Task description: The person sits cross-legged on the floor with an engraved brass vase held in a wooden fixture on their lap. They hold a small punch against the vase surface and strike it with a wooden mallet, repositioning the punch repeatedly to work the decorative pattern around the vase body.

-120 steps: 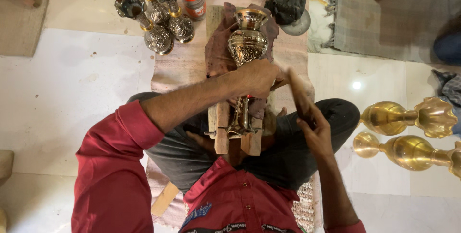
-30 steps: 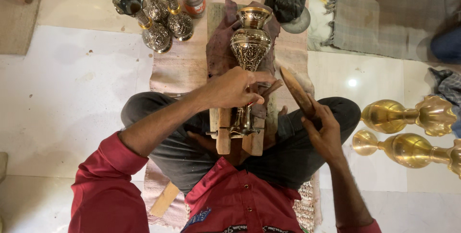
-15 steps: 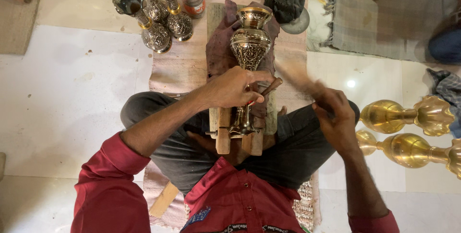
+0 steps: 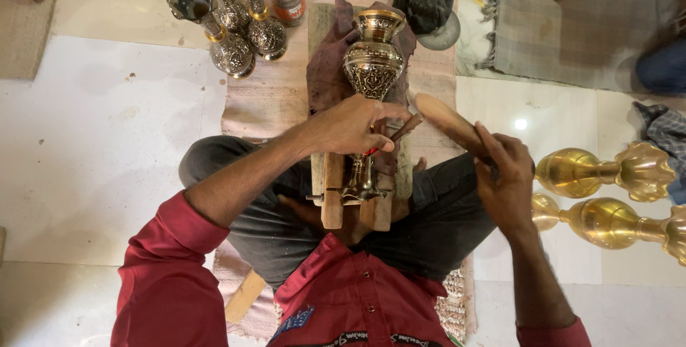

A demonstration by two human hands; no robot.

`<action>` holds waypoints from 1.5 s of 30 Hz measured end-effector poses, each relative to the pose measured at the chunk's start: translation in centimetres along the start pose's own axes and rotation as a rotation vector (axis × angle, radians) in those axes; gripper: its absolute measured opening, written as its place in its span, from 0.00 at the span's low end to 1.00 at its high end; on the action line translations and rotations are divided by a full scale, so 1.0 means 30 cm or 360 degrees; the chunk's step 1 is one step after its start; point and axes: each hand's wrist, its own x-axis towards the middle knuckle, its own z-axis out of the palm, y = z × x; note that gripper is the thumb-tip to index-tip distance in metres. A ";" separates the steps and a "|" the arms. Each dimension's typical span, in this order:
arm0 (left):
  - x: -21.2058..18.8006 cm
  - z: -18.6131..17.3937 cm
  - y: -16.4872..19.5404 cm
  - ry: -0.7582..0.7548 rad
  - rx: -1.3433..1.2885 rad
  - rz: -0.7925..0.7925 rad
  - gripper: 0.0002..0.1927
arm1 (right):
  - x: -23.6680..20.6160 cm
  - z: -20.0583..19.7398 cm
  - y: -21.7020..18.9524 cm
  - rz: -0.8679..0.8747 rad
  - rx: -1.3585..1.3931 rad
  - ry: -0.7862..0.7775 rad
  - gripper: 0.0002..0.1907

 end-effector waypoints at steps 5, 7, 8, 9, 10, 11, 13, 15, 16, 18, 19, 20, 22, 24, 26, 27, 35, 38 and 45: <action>-0.001 -0.003 -0.016 -0.0069 -0.0067 0.0010 0.29 | -0.008 -0.004 -0.011 0.0268 0.0896 -0.0105 0.30; 0.004 0.001 -0.033 -0.0049 -0.0062 0.0122 0.29 | -0.013 -0.005 -0.009 0.0230 0.0643 -0.0120 0.31; 0.008 0.005 -0.041 -0.0024 -0.0039 0.0186 0.29 | -0.015 -0.004 -0.007 0.0257 0.0679 -0.0081 0.31; 0.011 0.007 -0.050 -0.0001 -0.0017 0.0248 0.30 | -0.016 -0.002 -0.006 0.0286 0.0715 -0.0043 0.32; 0.017 0.010 -0.056 -0.0009 -0.0019 0.0248 0.31 | -0.018 0.000 -0.004 0.0334 0.0953 -0.0021 0.32; 0.020 0.011 -0.061 -0.0011 -0.0022 0.0246 0.32 | -0.018 0.006 -0.003 0.0378 0.1191 -0.0003 0.32; 0.019 0.012 -0.066 -0.0028 -0.0034 0.0208 0.32 | -0.021 0.013 -0.002 0.0308 0.0983 -0.0017 0.33; 0.021 0.007 -0.065 -0.0070 -0.0032 0.0163 0.32 | -0.026 0.017 -0.003 0.0073 0.0083 -0.0042 0.34; 0.019 0.005 -0.063 -0.0063 -0.0038 0.0200 0.32 | -0.028 0.018 -0.004 0.0205 0.0465 -0.0022 0.32; 0.017 0.000 -0.059 -0.0047 -0.0043 0.0280 0.31 | -0.031 0.019 -0.007 0.0461 0.1230 0.0027 0.30; 0.017 -0.001 -0.058 -0.0085 -0.0047 0.0186 0.30 | -0.032 0.016 -0.009 0.0308 0.0883 -0.0014 0.31; 0.014 -0.001 -0.058 -0.0126 -0.0059 0.0082 0.30 | -0.034 0.014 -0.010 0.0158 0.0541 -0.0063 0.31; 0.016 0.003 -0.061 -0.0153 -0.0068 0.0028 0.30 | -0.035 0.012 -0.011 0.0111 0.0333 -0.0069 0.32; 0.018 0.008 -0.069 -0.0115 -0.0070 0.0113 0.32 | -0.036 0.013 -0.009 0.0310 0.0607 0.0000 0.32; 0.028 0.007 -0.077 -0.0072 -0.0066 0.0201 0.32 | -0.035 0.020 -0.005 0.0319 0.1166 0.0075 0.31; 0.025 0.011 -0.081 -0.0050 -0.0076 0.0232 0.33 | -0.036 0.025 -0.003 0.0330 0.1449 0.0097 0.31; 0.022 -0.005 -0.060 -0.0166 -0.0002 0.0003 0.30 | -0.055 0.033 0.013 0.0143 0.0600 -0.0020 0.30; 0.013 -0.002 -0.050 -0.0086 -0.0021 0.0138 0.30 | -0.056 0.030 0.010 0.0118 0.0362 -0.0071 0.32; -0.072 0.020 -0.060 0.0296 -0.0355 0.0093 0.27 | -0.025 0.032 -0.028 0.0263 0.0591 -0.0086 0.32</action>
